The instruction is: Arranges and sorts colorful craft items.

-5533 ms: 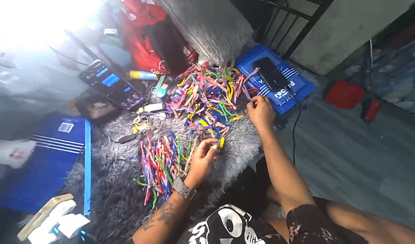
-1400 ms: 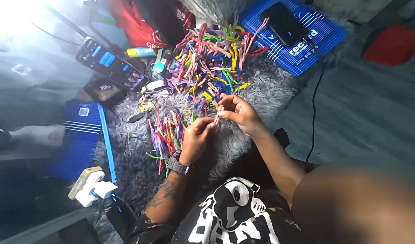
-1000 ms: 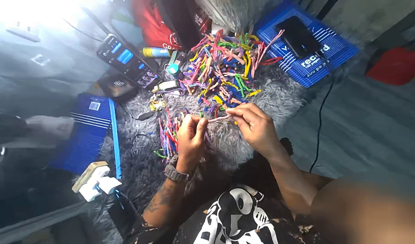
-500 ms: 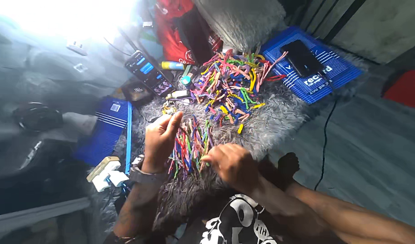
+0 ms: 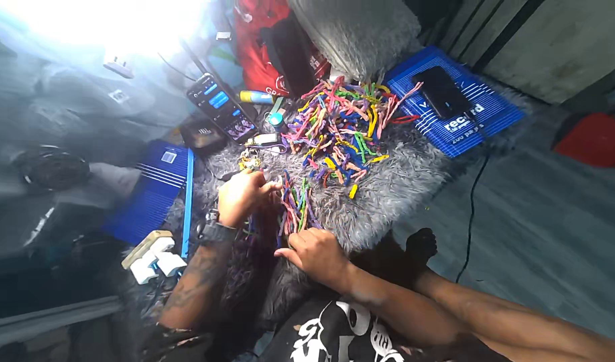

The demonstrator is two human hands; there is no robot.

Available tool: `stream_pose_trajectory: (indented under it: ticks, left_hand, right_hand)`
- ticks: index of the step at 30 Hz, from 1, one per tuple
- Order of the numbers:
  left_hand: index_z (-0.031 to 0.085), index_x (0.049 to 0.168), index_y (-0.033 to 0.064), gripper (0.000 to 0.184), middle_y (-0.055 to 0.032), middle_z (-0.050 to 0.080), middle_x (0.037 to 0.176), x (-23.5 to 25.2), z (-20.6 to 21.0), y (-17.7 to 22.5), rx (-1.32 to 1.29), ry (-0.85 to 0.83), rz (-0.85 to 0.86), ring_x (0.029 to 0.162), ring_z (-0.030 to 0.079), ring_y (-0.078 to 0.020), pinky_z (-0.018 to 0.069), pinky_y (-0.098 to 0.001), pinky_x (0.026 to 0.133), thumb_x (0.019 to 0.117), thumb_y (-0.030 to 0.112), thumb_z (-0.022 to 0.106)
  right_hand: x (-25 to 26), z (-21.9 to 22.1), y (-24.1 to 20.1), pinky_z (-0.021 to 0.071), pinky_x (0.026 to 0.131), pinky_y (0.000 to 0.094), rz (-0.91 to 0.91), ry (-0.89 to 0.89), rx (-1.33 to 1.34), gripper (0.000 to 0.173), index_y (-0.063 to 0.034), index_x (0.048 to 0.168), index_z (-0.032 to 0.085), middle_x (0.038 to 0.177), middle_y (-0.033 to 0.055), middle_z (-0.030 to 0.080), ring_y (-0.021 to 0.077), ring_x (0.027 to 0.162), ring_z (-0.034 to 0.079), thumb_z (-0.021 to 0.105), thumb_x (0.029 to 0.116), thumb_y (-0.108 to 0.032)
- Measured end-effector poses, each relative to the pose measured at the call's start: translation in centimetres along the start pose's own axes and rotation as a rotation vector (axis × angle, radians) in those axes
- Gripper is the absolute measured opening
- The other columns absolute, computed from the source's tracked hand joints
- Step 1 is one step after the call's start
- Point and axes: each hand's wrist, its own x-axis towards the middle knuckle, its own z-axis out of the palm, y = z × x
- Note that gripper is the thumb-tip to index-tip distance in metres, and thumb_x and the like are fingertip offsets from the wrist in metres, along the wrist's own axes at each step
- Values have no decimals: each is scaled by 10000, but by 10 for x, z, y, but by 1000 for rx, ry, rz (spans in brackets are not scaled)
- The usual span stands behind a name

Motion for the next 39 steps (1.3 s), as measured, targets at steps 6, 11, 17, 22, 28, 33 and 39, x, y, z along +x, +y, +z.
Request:
stream_pose_trajectory:
  ticks: [6, 11, 17, 22, 28, 33, 39]
  left_hand:
    - [661, 1218, 8, 363, -199, 619, 1282, -23, 24, 49, -389, 272, 252, 1165, 600, -349, 494, -543, 968, 993, 292, 645]
    - [601, 1179, 15, 205, -27, 665, 1050, -34, 97, 96, -1420, -29, 131, 954, 651, -94, 556, -319, 893, 1022, 127, 531]
    - [562, 1176, 50, 166, -1, 645, 929, -23, 113, 85, -1593, -101, -35, 812, 645, -77, 563, -257, 780, 1045, 70, 461]
    - [553, 1192, 28, 186, 5, 646, 961, -28, 118, 89, -1526, -17, 78, 863, 643, -62, 557, -247, 821, 1033, 94, 481]
    - [487, 1319, 31, 331, 39, 638, 1093, -34, 124, 90, -1383, 198, 265, 956, 640, -19, 561, -247, 854, 1047, 218, 505]
    - [641, 1194, -4, 225, 9, 704, 1004, -33, 121, 87, -1373, 29, 220, 890, 671, -35, 575, -254, 847, 1034, 83, 510]
    - [525, 1266, 48, 284, 105, 643, 822, -31, 123, 85, -1463, -143, 305, 740, 632, -4, 558, -223, 750, 989, 89, 575]
  right_hand:
    - [31, -58, 57, 575, 591, 473, 246, 39, 4, 369, -28, 812, 721, 728, 119, 684, 291, 688, 706, 618, 998, -330]
    - [51, -89, 128, 544, 760, 606, 548, 31, -34, 339, 14, 1082, 712, 1022, 222, 714, 402, 905, 705, 561, 1051, -288]
    - [75, -75, 180, 516, 911, 599, 746, -97, -80, 339, -16, 1249, 677, 1247, 234, 640, 419, 1097, 653, 581, 1047, -271]
    - [40, -59, 166, 587, 788, 391, 418, 329, 92, 234, 52, 1121, 682, 1110, 224, 671, 280, 901, 684, 589, 1024, -140]
    - [17, -64, 110, 595, 836, 391, 113, -111, 296, 192, -21, 1003, 750, 961, 112, 740, 224, 904, 723, 610, 996, -152]
    - [18, -72, 120, 562, 691, 349, 213, -137, 318, 227, -23, 936, 706, 851, 92, 676, 177, 747, 653, 653, 989, -238]
    - [17, -75, 125, 547, 707, 327, 257, 78, 295, 238, -13, 915, 679, 840, 87, 667, 158, 747, 637, 663, 972, -244]
